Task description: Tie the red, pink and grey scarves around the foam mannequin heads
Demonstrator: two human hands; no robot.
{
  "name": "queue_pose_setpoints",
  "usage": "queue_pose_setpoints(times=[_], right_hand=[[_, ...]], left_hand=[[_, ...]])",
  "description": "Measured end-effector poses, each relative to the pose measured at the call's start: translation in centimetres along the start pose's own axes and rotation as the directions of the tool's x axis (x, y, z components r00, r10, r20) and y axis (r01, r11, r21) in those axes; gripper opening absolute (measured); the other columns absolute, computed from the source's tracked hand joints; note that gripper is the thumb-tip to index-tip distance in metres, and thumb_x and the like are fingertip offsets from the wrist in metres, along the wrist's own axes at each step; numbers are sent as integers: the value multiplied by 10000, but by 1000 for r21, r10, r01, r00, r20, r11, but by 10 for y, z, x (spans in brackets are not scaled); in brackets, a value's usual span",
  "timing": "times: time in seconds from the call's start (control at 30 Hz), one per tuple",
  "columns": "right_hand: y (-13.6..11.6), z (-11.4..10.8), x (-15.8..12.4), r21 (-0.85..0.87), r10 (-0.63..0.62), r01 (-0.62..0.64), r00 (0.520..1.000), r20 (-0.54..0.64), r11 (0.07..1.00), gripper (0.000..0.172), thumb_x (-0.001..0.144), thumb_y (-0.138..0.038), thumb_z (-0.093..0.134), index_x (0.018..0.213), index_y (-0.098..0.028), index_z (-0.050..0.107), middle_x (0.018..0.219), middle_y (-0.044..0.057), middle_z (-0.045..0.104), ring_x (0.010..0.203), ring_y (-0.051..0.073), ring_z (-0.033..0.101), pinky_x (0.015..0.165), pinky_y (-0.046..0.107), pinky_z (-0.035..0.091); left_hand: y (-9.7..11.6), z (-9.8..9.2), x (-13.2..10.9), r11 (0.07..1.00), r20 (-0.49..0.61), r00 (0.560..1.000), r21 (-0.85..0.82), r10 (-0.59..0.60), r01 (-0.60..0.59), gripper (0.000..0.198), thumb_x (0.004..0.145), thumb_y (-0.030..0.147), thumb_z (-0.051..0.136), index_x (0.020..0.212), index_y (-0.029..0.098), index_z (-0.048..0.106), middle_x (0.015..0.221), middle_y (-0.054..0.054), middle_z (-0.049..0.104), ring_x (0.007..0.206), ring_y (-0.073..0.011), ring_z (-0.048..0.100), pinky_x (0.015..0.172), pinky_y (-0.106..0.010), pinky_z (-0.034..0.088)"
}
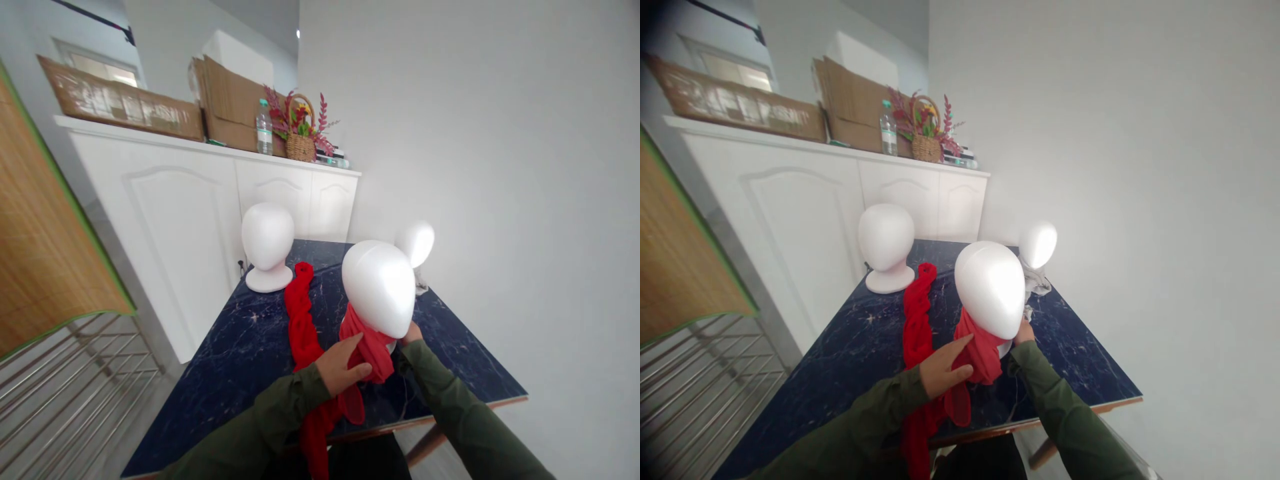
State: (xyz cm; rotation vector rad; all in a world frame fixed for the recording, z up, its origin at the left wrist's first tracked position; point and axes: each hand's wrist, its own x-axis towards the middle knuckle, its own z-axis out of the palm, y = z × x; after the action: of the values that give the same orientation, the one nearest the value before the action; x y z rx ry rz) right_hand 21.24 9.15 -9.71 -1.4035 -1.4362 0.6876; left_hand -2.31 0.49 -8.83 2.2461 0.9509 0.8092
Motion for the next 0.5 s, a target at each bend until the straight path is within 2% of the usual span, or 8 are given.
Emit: queue_pose_setpoints(times=[0.13, 0.23, 0.3, 0.37, 0.5], right_hand=[[4, 17, -16, 69, -10, 12, 999, -40, 998, 464, 691, -470, 468, 1009, -153, 583, 952, 97, 627, 989, 262, 503, 847, 417, 371], [17, 27, -36, 218, 48, -8, 983, -175, 976, 491, 687, -484, 425, 985, -127, 580, 972, 105, 621, 962, 246, 515, 851, 400, 370], [27, 33, -47, 257, 112, -46, 963, -245, 965, 477, 652, -464, 472, 964, -121, 583, 976, 107, 618, 931, 239, 528, 839, 377, 379], [35, 36, -52, 206, 139, -85, 955, -261, 975, 456, 612, -420, 530, 950, -119, 584, 955, 104, 622, 898, 239, 540, 817, 361, 388], [40, 38, -51, 170, 103, -59, 959, -263, 984, 409, 616, -346, 528, 946, -109, 579, 955, 99, 618, 898, 229, 539, 802, 333, 390]], left_hand=[[11, 18, 12, 990, -38, 989, 6, -142, 142, 837, 667, 568, 510, 1293, 79, 248, 1292, -177, 368, 1167, -277, 364, 970, -401, 287], [15, 27, 19, 978, -124, 974, 63, -189, 198, 872, 581, 545, 595, 1263, 94, 291, 1251, -168, 406, 1124, -291, 399, 953, -407, 293], [17, 32, 22, 971, -169, 968, 120, -183, 205, 840, 557, 508, 623, 1237, 117, 325, 1194, -149, 455, 1072, -293, 437, 934, -420, 300], [18, 35, 23, 956, -192, 965, 196, -180, 217, 790, 559, 458, 634, 1225, 143, 351, 1098, -132, 516, 1006, -296, 474, 921, -452, 289], [19, 34, 19, 934, -169, 975, 300, -146, 192, 499, 626, 221, 556, 1120, 213, 487, 924, -75, 583, 927, -264, 509, 925, -457, 254]])
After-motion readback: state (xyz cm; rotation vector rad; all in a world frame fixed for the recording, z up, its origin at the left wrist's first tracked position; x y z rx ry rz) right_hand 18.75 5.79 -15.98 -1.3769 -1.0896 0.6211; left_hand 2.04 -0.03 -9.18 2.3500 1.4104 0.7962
